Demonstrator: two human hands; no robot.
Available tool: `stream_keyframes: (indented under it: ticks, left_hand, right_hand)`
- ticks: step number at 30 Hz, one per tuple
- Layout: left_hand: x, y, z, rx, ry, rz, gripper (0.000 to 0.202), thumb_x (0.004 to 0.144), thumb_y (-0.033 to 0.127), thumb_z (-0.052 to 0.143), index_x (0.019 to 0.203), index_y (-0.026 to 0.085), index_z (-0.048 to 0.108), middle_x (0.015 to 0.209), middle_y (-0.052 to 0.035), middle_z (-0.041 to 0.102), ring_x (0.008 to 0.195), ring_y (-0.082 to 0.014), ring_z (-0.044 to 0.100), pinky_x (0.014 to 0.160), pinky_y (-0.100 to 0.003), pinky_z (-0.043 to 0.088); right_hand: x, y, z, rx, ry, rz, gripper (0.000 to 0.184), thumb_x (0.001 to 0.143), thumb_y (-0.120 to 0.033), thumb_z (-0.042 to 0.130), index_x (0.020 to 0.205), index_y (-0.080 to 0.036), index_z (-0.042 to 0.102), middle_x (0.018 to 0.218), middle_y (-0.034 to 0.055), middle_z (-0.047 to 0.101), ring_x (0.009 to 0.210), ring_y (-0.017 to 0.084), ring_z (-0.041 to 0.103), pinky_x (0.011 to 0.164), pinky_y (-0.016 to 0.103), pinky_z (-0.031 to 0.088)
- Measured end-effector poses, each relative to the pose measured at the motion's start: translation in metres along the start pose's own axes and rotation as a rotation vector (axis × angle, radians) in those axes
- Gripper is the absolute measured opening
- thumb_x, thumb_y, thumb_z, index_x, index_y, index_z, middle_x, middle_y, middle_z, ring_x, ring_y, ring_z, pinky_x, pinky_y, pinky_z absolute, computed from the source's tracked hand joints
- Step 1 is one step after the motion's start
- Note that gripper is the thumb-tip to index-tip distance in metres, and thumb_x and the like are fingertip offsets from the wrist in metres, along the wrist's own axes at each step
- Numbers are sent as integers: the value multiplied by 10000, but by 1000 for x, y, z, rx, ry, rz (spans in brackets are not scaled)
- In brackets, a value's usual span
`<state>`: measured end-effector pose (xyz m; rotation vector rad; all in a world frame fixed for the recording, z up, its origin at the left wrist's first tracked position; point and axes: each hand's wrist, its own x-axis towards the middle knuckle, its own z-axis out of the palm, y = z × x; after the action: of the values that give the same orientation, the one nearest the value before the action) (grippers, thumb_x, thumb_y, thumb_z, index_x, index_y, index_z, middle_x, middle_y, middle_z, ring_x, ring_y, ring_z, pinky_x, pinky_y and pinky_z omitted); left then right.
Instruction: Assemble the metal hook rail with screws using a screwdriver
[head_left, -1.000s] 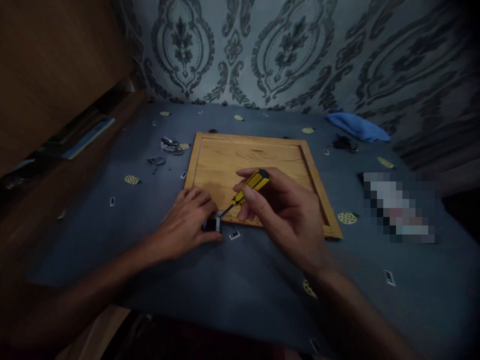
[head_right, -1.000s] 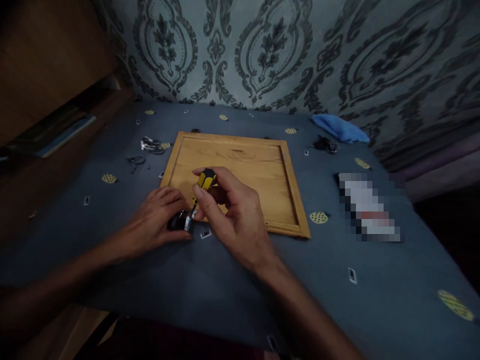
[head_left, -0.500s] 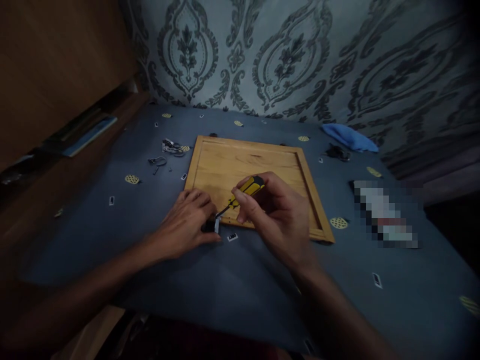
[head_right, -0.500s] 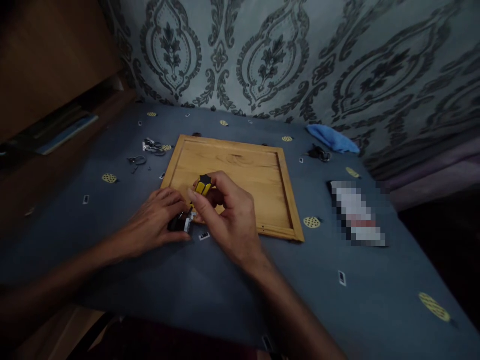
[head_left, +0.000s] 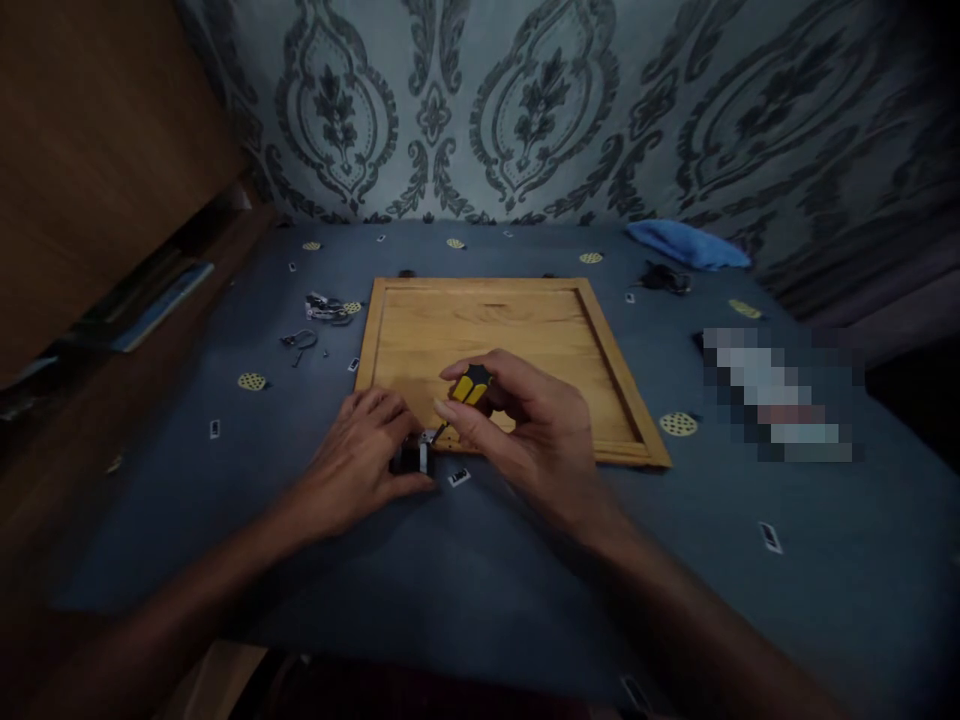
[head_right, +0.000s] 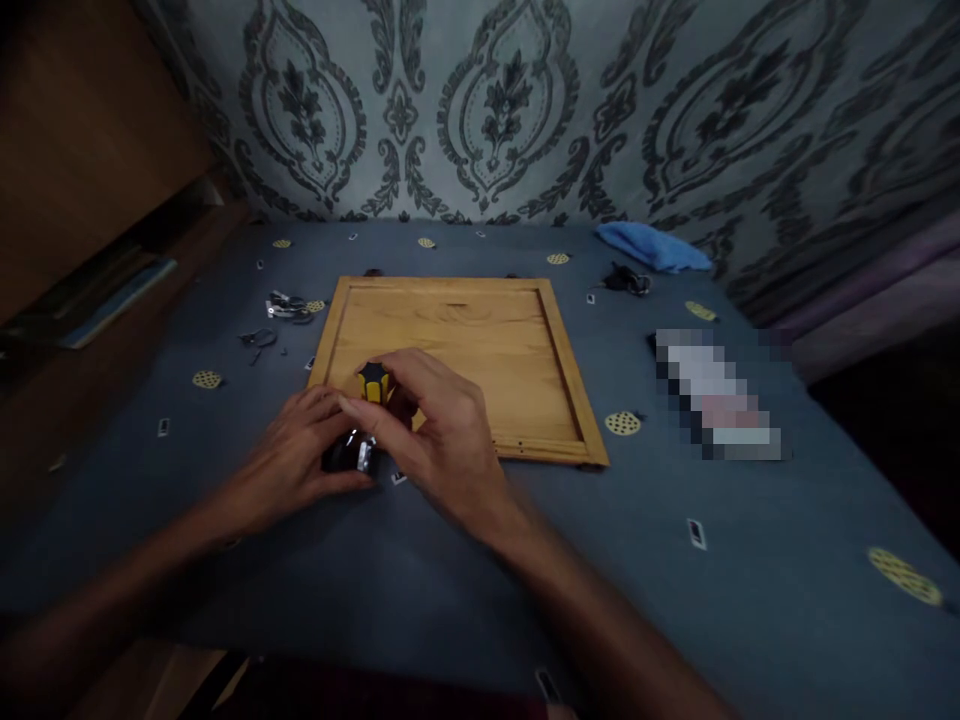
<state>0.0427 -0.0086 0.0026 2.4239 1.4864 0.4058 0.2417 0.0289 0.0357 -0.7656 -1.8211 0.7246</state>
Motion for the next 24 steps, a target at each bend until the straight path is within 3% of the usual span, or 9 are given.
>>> stream_keyframes:
  ticks: [12,24]
  left_hand:
    - [0,-1,-1,12,-8,11,435,838,486,850,1122,189,705,1180,-93,695,1130,-333,596,935,-478,477]
    - [2,-1,-1,14,-21,-9,422,825,471,865,1093,189,702,1155,-91,694,1128,-331,587,948,-479,470]
  right_hand:
    - [-5,-8,-2,90,78,108,115,933,-264,736,906,-216,635,774,-17,589,657,133,572,585,277,503]
    - [-6,-5,0,49,48,56,144,951,-256,709,861,-207,608,760,-21,570,674,127,551,606,275,461]
